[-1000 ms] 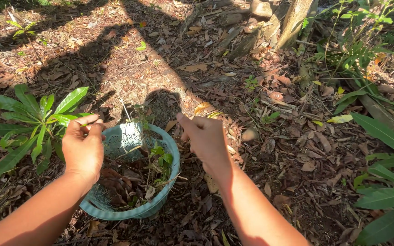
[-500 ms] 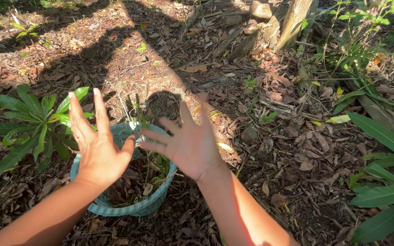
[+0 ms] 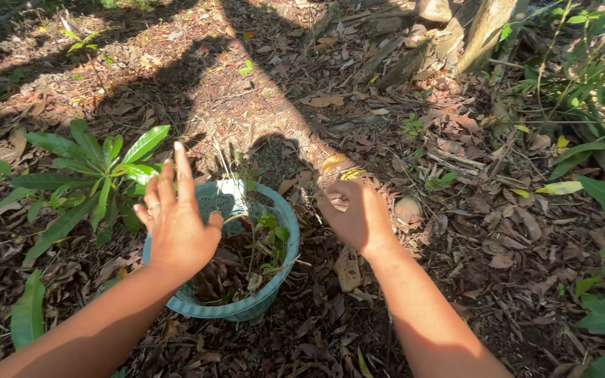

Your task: Gathering dried leaves and plant debris from the ground into a plastic basket.

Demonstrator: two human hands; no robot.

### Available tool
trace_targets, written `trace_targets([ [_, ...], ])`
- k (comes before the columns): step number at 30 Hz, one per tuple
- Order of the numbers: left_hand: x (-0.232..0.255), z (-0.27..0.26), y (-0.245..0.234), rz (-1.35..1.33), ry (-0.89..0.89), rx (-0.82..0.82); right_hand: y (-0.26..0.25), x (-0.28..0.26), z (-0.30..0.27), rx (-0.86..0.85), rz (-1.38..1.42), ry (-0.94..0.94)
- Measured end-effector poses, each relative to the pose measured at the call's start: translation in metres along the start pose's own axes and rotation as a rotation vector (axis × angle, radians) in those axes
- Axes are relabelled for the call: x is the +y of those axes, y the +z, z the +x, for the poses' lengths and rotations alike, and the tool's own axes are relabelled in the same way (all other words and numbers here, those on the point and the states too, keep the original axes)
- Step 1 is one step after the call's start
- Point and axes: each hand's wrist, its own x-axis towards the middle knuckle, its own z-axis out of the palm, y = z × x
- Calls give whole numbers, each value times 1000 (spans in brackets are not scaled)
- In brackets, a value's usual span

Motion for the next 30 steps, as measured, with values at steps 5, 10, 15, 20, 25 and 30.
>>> trace_targets([
  [5,-88,8,44,191,-398,38,36,69,29,-141,248,102],
  [10,-135,0,57,-66,-744,-143,82,130,21,-316,-88,239],
  [15,-153,-11,72,-438,-808,-228,146,168,7,-509,-356,270],
  [20,-150,14,49,-819,-714,11,174,200,23,-246,-43,473],
  [25,-130,12,29,-603,-630,93,109,112,22,142,136,304],
  [30,-120,6,40,-523,-468,162,63,-9,-11,291,445,-53],
])
